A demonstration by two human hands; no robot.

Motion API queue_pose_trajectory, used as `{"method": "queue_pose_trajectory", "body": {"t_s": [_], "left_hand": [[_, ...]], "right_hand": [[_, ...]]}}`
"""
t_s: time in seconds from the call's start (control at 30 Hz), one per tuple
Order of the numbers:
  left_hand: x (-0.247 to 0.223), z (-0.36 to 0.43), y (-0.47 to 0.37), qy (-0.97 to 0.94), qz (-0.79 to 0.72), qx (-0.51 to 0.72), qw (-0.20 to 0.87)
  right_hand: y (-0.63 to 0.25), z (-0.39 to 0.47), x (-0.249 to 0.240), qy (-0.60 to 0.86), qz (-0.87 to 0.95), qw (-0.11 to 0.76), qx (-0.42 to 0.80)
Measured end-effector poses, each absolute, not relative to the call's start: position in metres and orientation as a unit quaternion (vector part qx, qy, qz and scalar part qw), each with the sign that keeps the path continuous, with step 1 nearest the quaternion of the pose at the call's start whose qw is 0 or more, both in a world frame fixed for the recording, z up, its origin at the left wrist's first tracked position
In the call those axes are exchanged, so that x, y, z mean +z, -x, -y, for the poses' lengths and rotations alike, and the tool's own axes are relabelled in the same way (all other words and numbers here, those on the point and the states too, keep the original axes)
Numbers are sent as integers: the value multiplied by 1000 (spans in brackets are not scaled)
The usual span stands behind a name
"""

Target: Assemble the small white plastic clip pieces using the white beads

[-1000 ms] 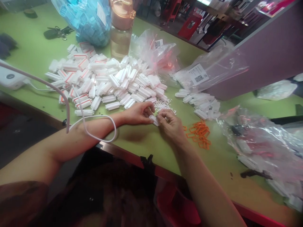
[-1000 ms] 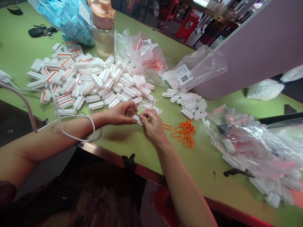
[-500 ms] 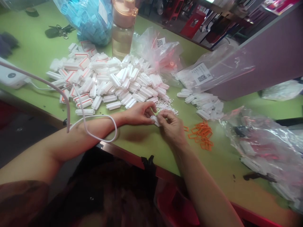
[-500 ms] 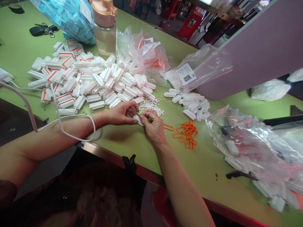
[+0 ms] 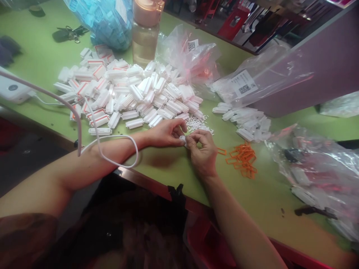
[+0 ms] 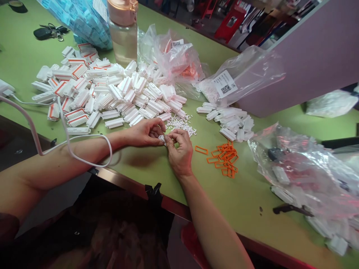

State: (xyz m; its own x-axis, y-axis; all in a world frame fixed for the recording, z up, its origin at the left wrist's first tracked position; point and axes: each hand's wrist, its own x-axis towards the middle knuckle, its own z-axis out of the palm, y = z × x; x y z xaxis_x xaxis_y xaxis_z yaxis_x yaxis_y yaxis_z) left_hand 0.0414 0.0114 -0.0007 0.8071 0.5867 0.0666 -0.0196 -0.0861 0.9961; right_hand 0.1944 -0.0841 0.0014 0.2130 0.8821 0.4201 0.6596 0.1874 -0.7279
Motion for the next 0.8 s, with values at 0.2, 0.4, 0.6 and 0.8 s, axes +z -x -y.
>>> {"method": "queue_pose_trajectory", "body": {"t_s": [0.2,0.4,0.6,0.8], "left_hand": [[1,-11,-40,-699,-217,237,639],[0,-13,-40,-696,-227,239,638],[-5,-13,-40,-680,-225,247,653],[-10,-13,-41,-701,-230,257,624]], "right_hand": [[-197,87,6,627,603,472,144],[-209,91,16,626,672,394,31],[-209,95,18,596,746,275,-112],[-198,97,18,593,760,237,-117]]}}
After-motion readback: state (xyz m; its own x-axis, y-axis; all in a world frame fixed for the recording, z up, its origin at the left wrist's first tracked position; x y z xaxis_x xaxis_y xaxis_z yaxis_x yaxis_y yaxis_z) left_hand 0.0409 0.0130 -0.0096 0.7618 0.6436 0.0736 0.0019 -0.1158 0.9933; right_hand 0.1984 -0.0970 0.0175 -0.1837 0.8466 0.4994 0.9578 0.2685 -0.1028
